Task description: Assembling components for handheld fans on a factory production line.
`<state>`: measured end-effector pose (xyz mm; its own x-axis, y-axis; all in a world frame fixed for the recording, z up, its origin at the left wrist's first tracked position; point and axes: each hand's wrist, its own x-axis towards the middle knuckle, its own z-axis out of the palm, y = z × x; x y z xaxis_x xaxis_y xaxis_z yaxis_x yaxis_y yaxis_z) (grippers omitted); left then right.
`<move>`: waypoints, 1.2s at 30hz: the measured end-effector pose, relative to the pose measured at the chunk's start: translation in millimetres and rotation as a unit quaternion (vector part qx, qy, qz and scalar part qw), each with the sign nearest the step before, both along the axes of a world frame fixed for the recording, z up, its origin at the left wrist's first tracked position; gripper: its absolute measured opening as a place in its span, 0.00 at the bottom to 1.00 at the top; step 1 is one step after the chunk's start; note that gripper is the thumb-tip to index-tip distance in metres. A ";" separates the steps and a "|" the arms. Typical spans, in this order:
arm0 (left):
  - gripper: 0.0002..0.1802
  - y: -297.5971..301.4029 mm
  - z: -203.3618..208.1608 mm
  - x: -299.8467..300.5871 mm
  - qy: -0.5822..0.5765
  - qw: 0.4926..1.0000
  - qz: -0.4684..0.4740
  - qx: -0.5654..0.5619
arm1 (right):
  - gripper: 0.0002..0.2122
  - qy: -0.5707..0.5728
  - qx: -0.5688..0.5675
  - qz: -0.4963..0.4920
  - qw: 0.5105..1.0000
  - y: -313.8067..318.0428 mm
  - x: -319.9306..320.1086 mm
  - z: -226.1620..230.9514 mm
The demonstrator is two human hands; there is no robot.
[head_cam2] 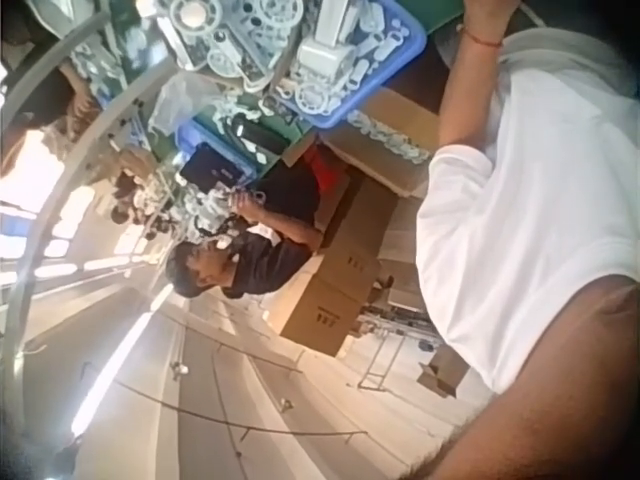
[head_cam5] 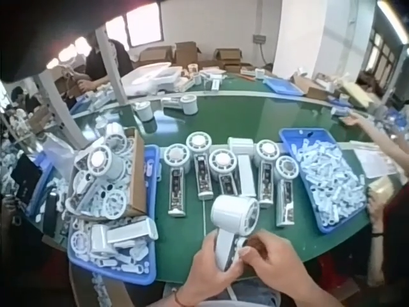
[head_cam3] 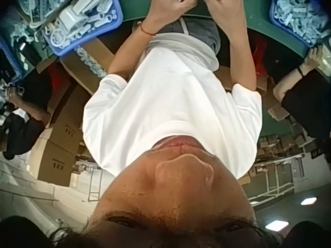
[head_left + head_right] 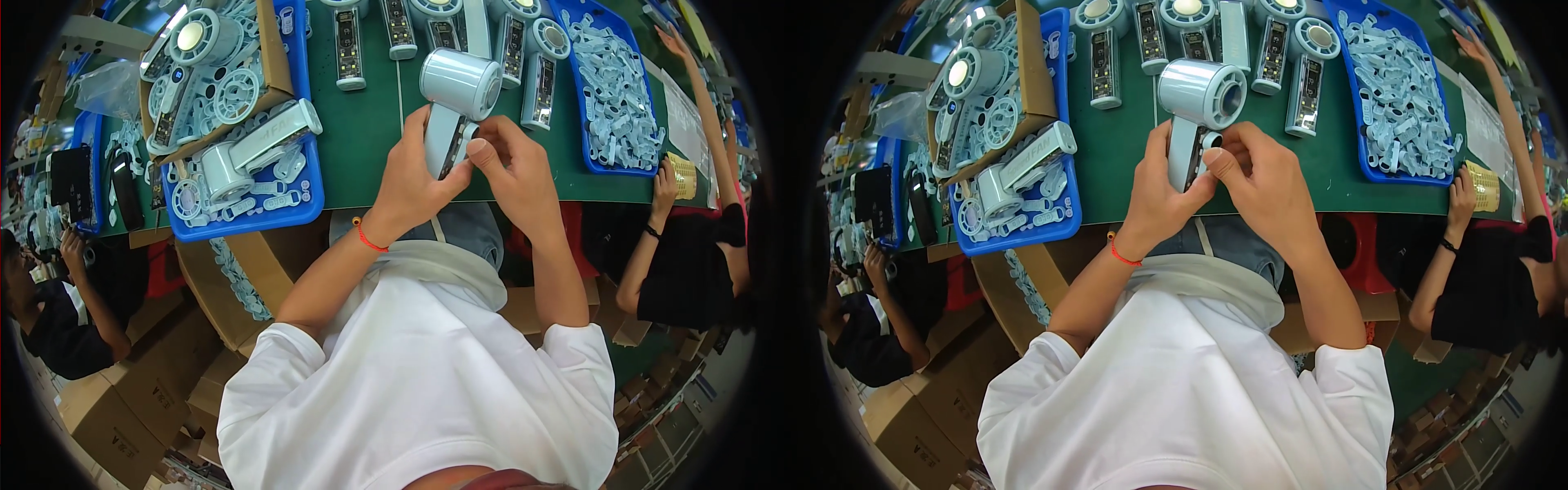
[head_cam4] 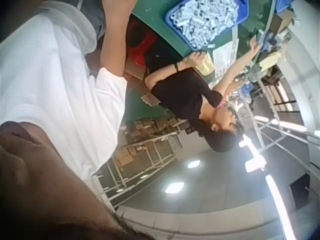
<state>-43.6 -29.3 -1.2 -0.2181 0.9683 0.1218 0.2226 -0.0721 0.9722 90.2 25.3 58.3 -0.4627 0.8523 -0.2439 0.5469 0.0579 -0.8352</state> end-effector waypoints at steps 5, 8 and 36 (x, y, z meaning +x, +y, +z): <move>0.32 0.2 2.5 -7.7 -0.037 0.996 -0.077 -0.008 | 0.21 0.324 -0.158 -0.041 0.932 -1.4 1.3 -37.8; 0.31 -0.9 0.1 -9.3 -0.011 0.998 -0.069 0.001 | 0.23 0.320 -0.183 -0.053 0.928 -2.6 -0.2 -42.7; 0.24 1.3 0.8 -7.8 -0.080 0.991 -0.105 -0.002 | 0.33 0.406 -0.231 -0.052 0.882 -4.9 -2.3 -64.0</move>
